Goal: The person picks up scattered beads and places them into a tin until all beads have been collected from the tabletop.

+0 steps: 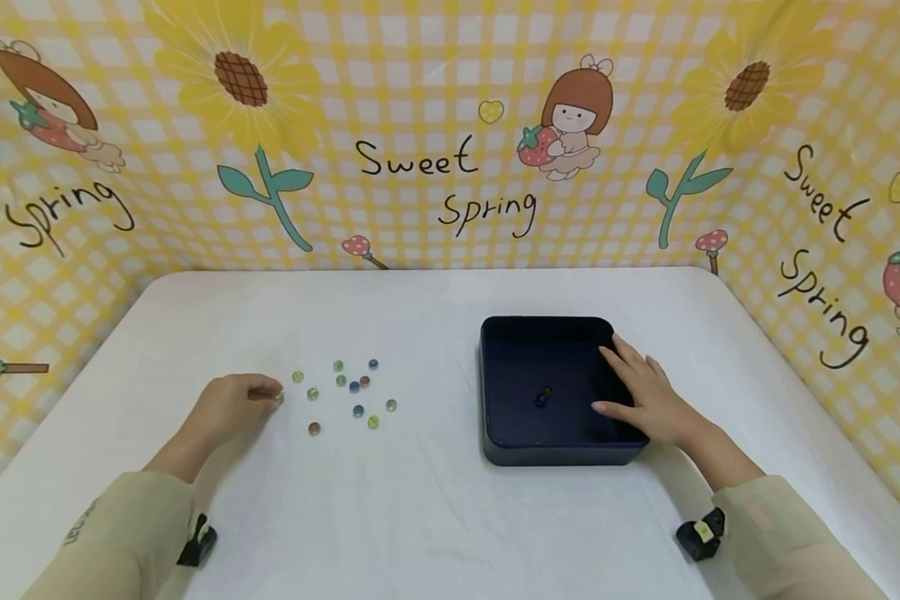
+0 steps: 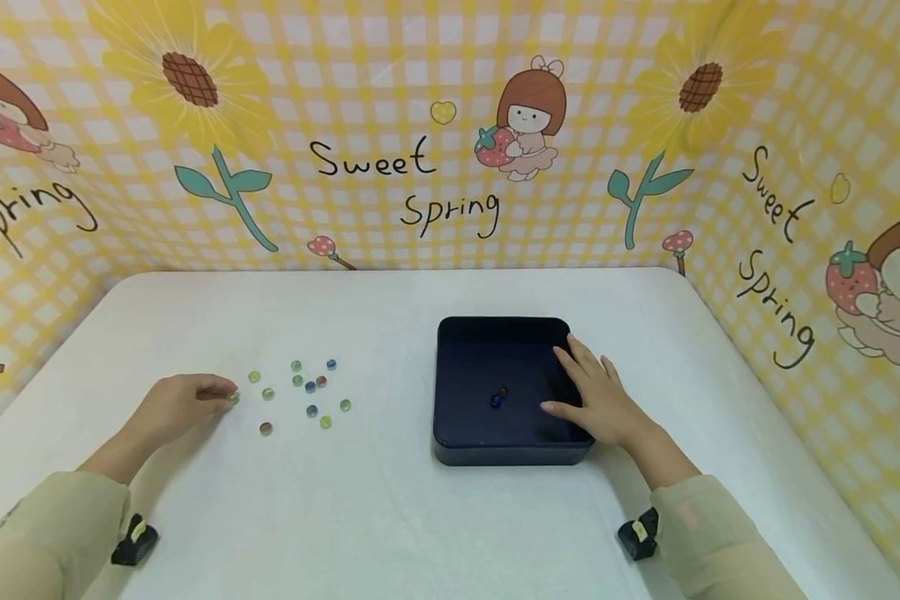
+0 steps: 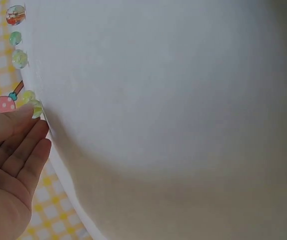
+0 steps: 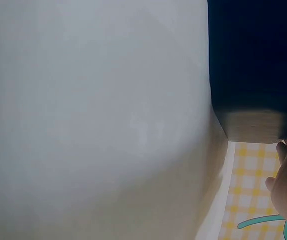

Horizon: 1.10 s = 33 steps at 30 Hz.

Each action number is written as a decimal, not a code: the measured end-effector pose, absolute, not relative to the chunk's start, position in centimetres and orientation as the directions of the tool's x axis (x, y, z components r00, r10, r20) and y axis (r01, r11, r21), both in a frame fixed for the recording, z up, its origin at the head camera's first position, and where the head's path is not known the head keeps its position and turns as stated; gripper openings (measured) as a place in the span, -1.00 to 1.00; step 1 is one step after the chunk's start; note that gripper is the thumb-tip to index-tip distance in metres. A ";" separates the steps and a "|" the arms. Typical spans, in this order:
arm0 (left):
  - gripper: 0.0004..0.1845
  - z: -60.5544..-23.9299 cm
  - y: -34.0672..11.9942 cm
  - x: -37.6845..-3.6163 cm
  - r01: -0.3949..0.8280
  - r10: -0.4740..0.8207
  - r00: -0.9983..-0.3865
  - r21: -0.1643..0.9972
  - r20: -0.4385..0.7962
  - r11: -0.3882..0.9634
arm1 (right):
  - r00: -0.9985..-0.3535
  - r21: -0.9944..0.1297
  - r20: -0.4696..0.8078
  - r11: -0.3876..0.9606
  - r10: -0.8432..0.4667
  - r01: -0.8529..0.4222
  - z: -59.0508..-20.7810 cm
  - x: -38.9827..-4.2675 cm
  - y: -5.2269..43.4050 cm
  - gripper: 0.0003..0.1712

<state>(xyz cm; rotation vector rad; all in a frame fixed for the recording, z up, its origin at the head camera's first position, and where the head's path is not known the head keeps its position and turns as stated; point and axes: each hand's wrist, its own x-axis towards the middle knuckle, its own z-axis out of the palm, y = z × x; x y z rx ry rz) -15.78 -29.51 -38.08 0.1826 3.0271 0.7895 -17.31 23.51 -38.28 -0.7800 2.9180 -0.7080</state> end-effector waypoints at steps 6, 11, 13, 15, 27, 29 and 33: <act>-0.85 -38.3 -29.5 -15.8 0.145 0.134 -0.989 0.451 0.055 0.881 | -0.870 -0.434 0.085 0.768 -0.485 -0.471 -38.3 -17.3 23.6 -0.10; -0.86 -38.4 -29.4 -15.7 0.155 0.140 -0.988 0.441 0.066 0.884 | -0.868 -0.434 0.090 0.765 -0.488 -0.475 -38.4 -17.3 23.6 -0.10; -0.87 -38.3 -29.3 -15.6 0.161 0.144 -0.987 0.432 0.072 0.887 | -0.868 -0.437 0.089 0.764 -0.489 -0.475 -38.4 -17.3 23.7 -0.10; -0.87 -38.3 -29.2 -15.6 0.171 0.151 -0.985 0.424 0.080 0.889 | -0.867 -0.439 0.089 0.762 -0.490 -0.475 -38.4 -17.3 23.7 -0.10; -0.88 -37.8 -29.3 -15.5 0.181 0.151 -0.983 0.420 0.105 0.889 | -0.869 -0.441 0.082 0.764 -0.487 -0.470 -38.2 -17.3 23.7 -0.10; -0.87 -37.7 -29.4 -15.3 0.172 0.136 -0.984 0.433 0.114 0.885 | -0.870 -0.443 0.078 0.765 -0.487 -0.468 -38.2 -17.3 23.7 -0.10; -0.85 -37.2 -29.6 -14.8 0.166 0.116 -0.984 0.460 0.136 0.872 | -0.869 -0.442 0.075 0.765 -0.488 -0.468 -38.3 -17.4 23.8 -0.10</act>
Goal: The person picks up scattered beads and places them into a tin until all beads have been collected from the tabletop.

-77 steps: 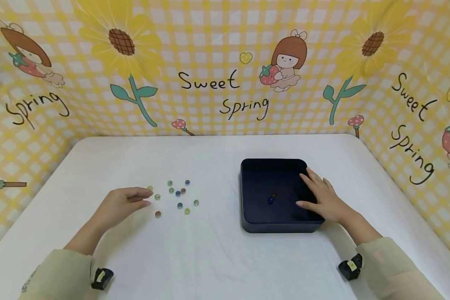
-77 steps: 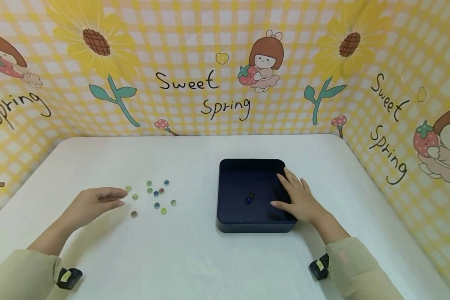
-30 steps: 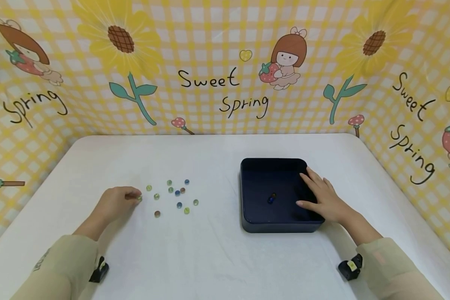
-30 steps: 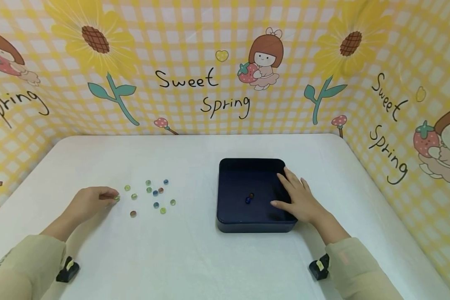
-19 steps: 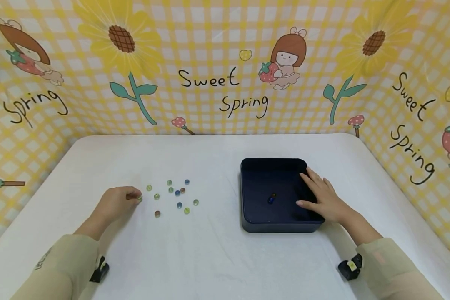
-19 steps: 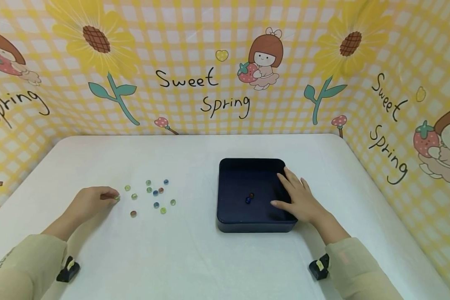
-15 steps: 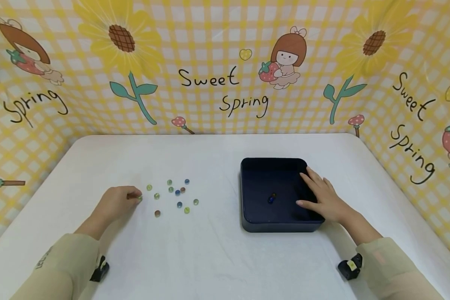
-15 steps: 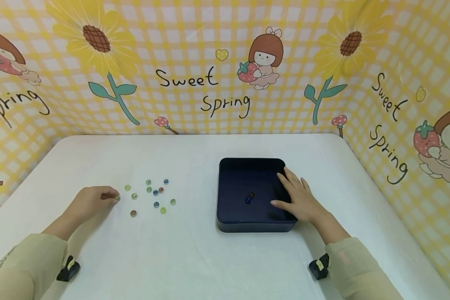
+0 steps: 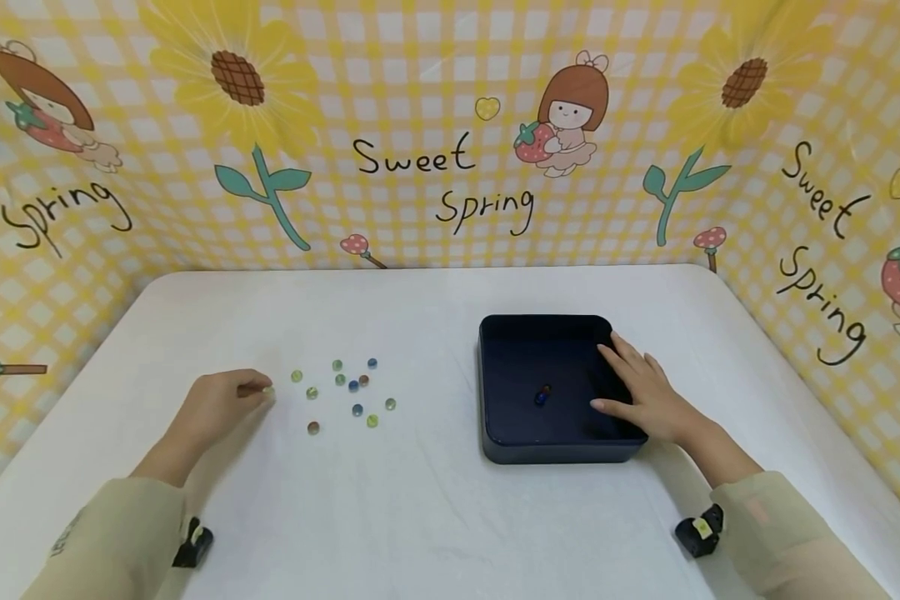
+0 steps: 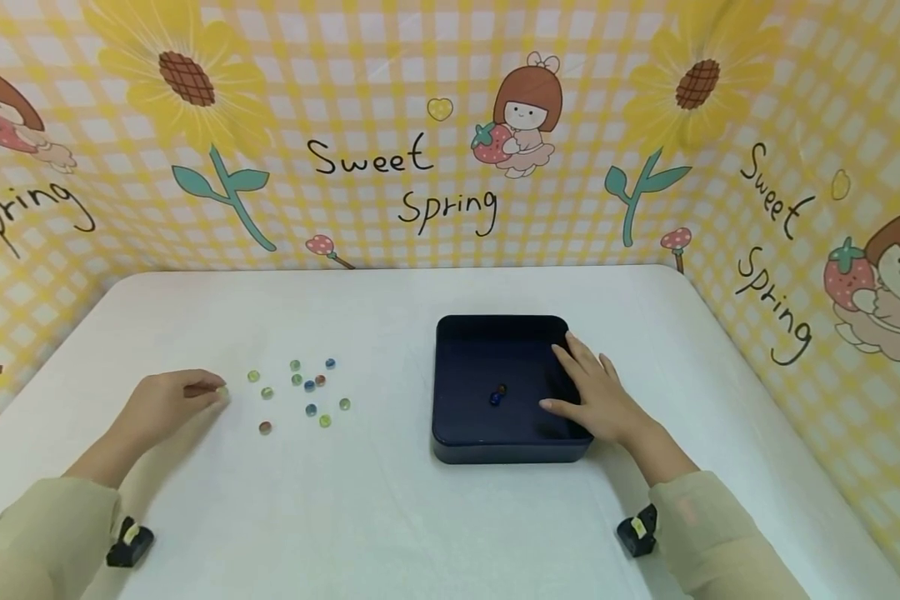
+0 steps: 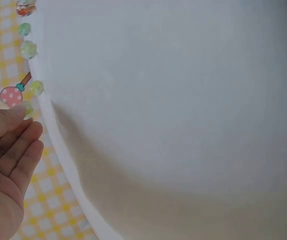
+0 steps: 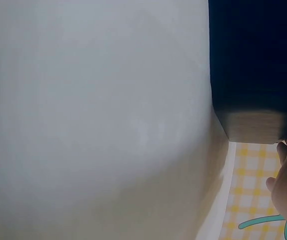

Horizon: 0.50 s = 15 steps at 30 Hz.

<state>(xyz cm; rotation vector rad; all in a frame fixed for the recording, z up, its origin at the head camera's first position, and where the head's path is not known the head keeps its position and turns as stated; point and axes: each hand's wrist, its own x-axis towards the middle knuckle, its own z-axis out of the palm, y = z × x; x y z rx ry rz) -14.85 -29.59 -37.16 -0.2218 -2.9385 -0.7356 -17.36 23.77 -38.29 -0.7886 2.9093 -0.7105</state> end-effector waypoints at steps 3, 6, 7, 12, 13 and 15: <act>-0.84 -36.7 -29.5 -14.5 0.171 0.117 -0.983 0.475 0.142 0.863 | -0.870 -0.439 0.074 0.768 -0.487 -0.467 -38.3 -17.4 23.8 -0.10; -0.82 -36.5 -29.4 -14.2 0.174 0.119 -0.983 0.488 0.141 0.855 | -0.871 -0.439 0.071 0.769 -0.485 -0.464 -38.3 -17.4 23.8 -0.09; -0.82 -36.4 -29.3 -14.1 0.174 0.120 -0.983 0.493 0.139 0.852 | -0.872 -0.440 0.070 0.769 -0.485 -0.463 -38.3 -17.4 23.8 -0.09; -0.81 -36.3 -28.6 -13.4 0.166 0.105 -0.984 0.511 0.147 0.843 | -0.873 -0.445 0.066 0.769 -0.483 -0.459 -38.2 -17.4 23.8 -0.10; -0.80 -36.2 -28.4 -13.3 0.165 0.103 -0.984 0.517 0.146 0.840 | -0.873 -0.444 0.065 0.769 -0.483 -0.459 -38.2 -17.4 23.8 -0.10; -0.79 -36.1 -28.1 -13.0 0.171 0.104 -0.983 0.531 0.153 0.830 | -0.873 -0.441 0.064 0.771 -0.483 -0.459 -38.3 -17.4 23.7 -0.10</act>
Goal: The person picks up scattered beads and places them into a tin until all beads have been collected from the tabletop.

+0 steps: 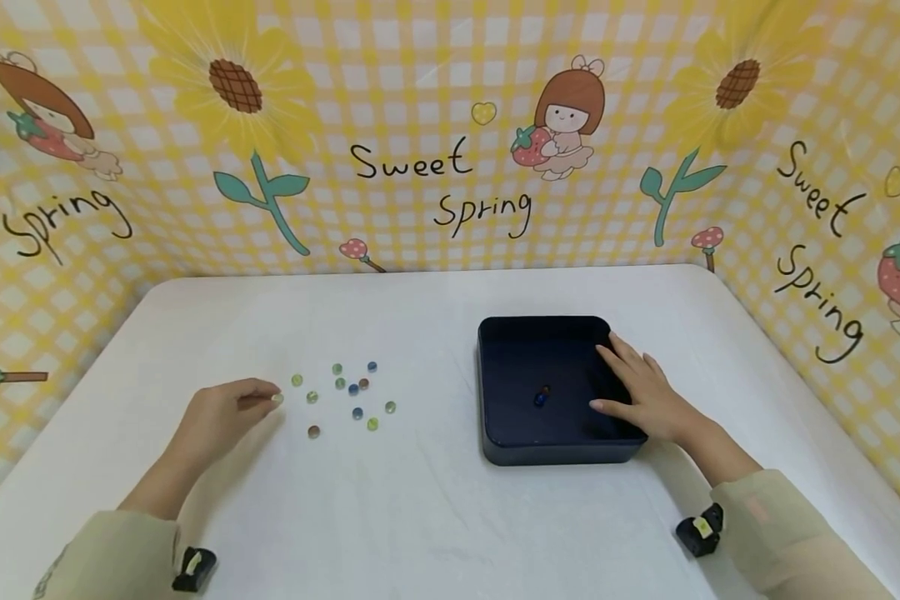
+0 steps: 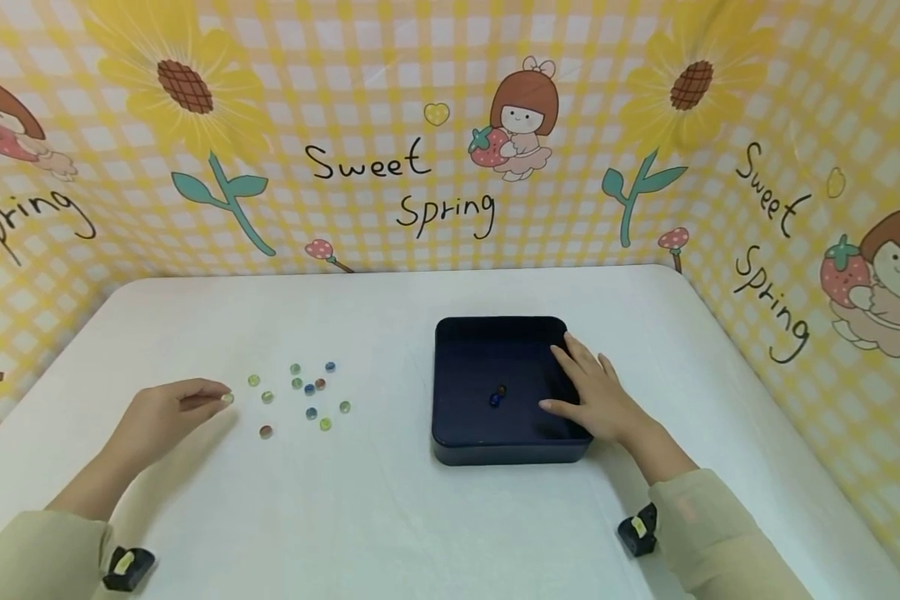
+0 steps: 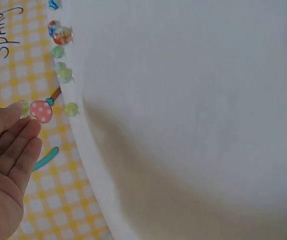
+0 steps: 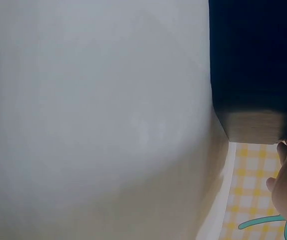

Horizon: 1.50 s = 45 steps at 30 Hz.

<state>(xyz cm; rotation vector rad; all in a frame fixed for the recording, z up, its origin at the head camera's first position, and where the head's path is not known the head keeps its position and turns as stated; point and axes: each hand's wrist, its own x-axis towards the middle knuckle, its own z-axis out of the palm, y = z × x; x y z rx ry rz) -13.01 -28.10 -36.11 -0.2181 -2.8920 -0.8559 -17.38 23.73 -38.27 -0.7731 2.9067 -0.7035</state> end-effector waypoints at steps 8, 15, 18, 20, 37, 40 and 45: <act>-0.81 -35.7 -25.7 -12.1 0.205 0.114 -0.975 0.573 0.190 0.794 | -0.872 -0.447 0.069 0.766 -0.485 -0.462 -38.3 -17.4 23.7 -0.09; -0.79 -35.4 -23.8 -11.8 0.222 0.140 -0.974 0.651 0.176 0.726 | -0.872 -0.433 0.070 0.772 -0.485 -0.465 -38.3 -17.5 23.8 -0.09; -0.79 -35.1 -23.0 -11.7 0.238 0.153 -0.971 0.680 0.184 0.694 | -0.872 -0.431 0.070 0.774 -0.484 -0.464 -38.3 -17.5 23.8 -0.09; -0.79 -34.8 -22.4 -11.7 0.243 0.161 -0.970 0.702 0.183 0.670 | -0.873 -0.429 0.070 0.775 -0.483 -0.463 -38.3 -17.5 23.8 -0.09; -0.82 -34.6 -18.6 -12.6 0.321 0.229 -0.944 0.808 0.236 0.493 | -0.876 -0.439 0.069 0.774 -0.478 -0.457 -38.3 -17.4 23.8 -0.09; -0.83 -34.7 -17.8 -12.9 0.332 0.236 -0.940 0.818 0.246 0.469 | -0.875 -0.442 0.069 0.771 -0.479 -0.458 -38.2 -17.4 23.8 -0.09; -0.84 -34.5 -16.4 -13.3 0.363 0.259 -0.927 0.827 0.272 0.430 | -0.874 -0.438 0.066 0.773 -0.481 -0.458 -38.2 -17.4 23.7 -0.09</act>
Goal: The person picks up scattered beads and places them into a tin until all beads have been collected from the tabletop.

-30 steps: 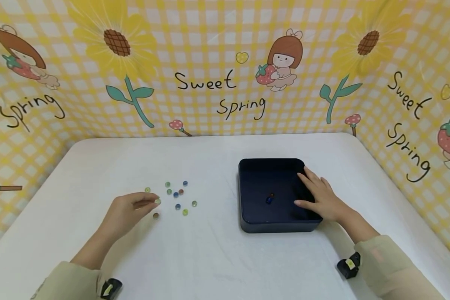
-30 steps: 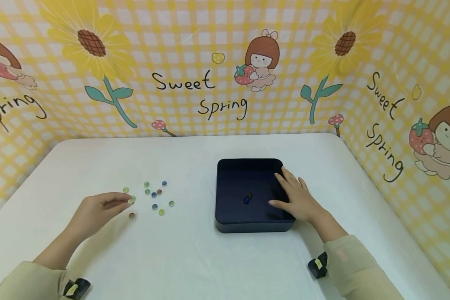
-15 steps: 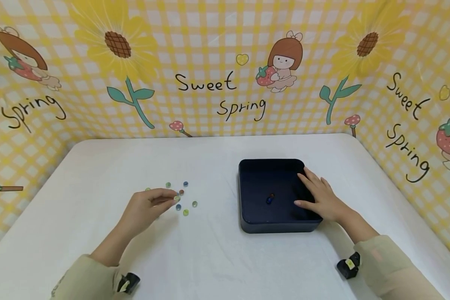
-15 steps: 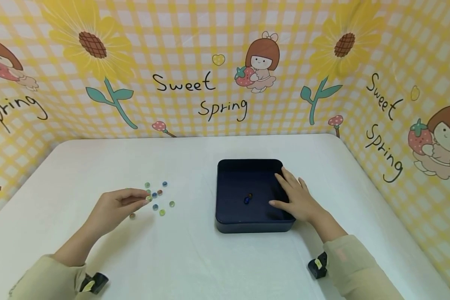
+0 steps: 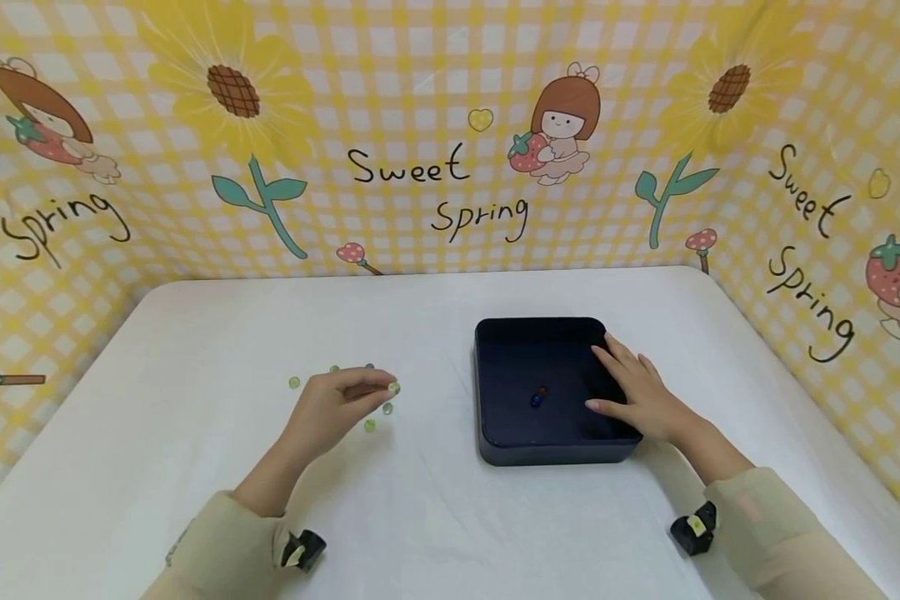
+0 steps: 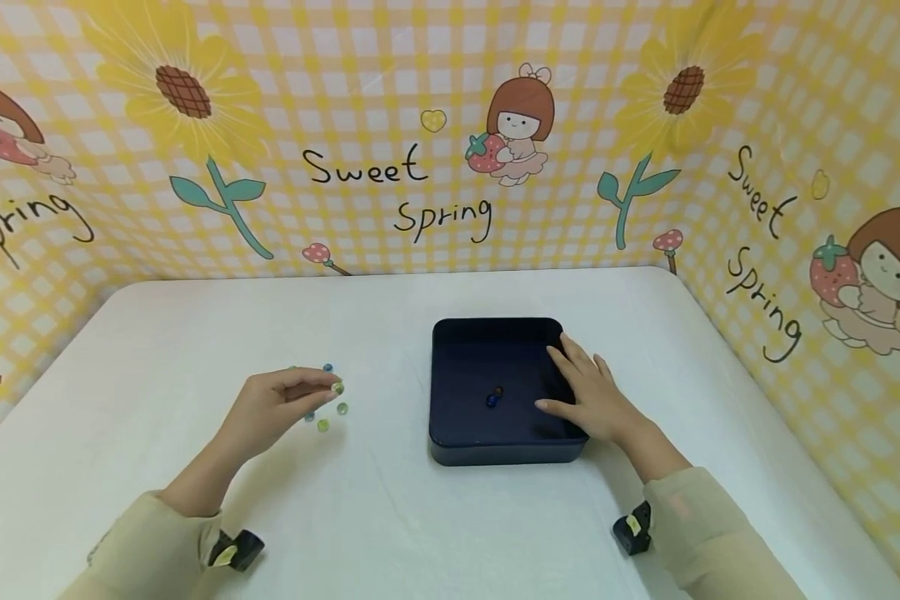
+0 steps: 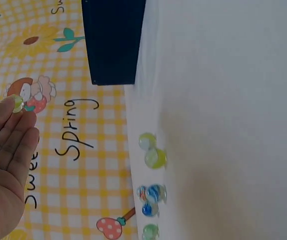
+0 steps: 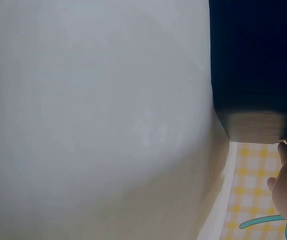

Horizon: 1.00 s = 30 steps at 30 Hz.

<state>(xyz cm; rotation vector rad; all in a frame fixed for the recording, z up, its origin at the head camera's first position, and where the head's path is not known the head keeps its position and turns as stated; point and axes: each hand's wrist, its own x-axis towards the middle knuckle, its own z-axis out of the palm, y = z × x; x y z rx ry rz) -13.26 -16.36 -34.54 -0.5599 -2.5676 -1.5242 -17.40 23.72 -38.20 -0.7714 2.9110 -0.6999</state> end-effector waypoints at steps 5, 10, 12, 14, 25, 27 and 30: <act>-0.84 -34.4 -15.0 -13.6 0.370 0.287 -0.919 0.845 0.271 0.387 | -0.874 -0.441 0.067 0.772 -0.481 -0.458 -38.1 -17.4 23.7 -0.09; -0.85 -34.3 -13.6 -13.9 0.355 0.293 -0.921 0.860 0.256 0.366 | -0.873 -0.442 0.069 0.770 -0.482 -0.460 -38.2 -17.4 23.7 -0.09; -0.86 -34.2 -13.1 -14.0 0.354 0.297 -0.921 0.864 0.254 0.358 | -0.874 -0.438 0.069 0.772 -0.482 -0.460 -38.2 -17.4 23.7 -0.09; -0.86 -34.2 -12.5 -14.2 0.356 0.306 -0.917 0.872 0.256 0.337 | -0.874 -0.433 0.068 0.775 -0.481 -0.460 -38.3 -17.4 23.7 -0.09; -0.85 -32.3 -9.7 -13.7 0.338 0.322 -0.918 0.883 0.232 0.325 | -0.873 -0.426 0.067 0.777 -0.483 -0.463 -38.2 -17.5 23.7 -0.09; -0.85 -32.0 -9.2 -13.6 0.330 0.319 -0.921 0.886 0.225 0.325 | -0.873 -0.428 0.064 0.777 -0.484 -0.462 -38.2 -17.4 23.7 -0.09; -0.85 -32.0 -8.7 -13.8 0.328 0.332 -0.917 0.890 0.221 0.316 | -0.875 -0.427 0.061 0.780 -0.480 -0.458 -38.2 -17.4 23.7 -0.09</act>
